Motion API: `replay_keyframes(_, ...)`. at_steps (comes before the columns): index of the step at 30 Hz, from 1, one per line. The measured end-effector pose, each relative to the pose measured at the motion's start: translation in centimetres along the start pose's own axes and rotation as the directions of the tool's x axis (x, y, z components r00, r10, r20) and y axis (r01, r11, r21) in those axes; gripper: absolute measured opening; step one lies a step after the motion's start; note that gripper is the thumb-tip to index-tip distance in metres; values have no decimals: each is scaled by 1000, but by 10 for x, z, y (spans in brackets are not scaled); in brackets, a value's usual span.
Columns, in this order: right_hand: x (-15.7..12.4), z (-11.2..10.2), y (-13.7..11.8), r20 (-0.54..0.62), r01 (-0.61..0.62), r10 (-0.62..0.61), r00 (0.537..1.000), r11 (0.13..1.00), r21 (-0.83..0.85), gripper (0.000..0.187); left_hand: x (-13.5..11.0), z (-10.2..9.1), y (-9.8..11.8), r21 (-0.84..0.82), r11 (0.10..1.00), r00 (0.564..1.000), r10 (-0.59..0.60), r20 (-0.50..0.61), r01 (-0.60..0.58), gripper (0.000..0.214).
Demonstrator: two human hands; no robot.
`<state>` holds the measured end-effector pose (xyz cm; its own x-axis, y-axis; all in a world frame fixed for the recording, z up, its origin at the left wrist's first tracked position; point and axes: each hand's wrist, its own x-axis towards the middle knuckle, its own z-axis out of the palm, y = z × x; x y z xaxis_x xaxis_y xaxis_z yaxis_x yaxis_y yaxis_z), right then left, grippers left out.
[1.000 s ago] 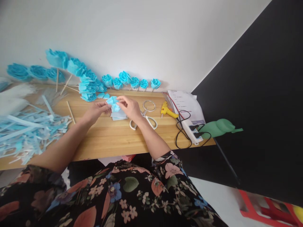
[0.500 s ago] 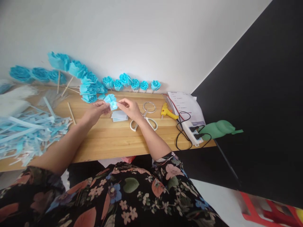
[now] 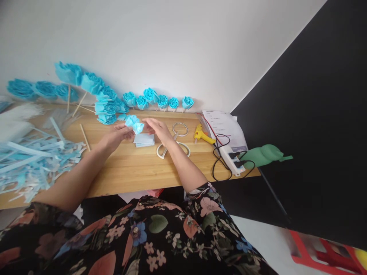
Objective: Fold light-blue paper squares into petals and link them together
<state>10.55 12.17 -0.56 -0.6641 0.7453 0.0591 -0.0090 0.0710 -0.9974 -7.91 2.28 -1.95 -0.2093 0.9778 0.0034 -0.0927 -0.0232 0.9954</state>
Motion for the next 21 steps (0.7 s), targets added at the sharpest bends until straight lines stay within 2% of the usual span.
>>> replay_keyframes(3,-1,1,-4,28,-33,31,999,997,66,61,-1,0,1,45,999,1000,11,-2,-11,33)
replay_keyframes(7,-4,8,-6,79,-12,12,997,1000,7,47,-4,4,5,122,992,999,-6,41,1,34)
replay_keyframes(11,-5,10,0,64,12,-9,998,999,-50,36,-7,8,8,161,987,999,-4,49,-4,33)
replay_keyframes(15,-3,10,4,53,28,-24,998,997,-74,38,-7,8,11,163,985,998,43,45,-50,34)
replay_keyframes(21,0,10,4,87,-25,25,996,1000,0,38,-6,3,12,149,982,991,102,81,-114,35)
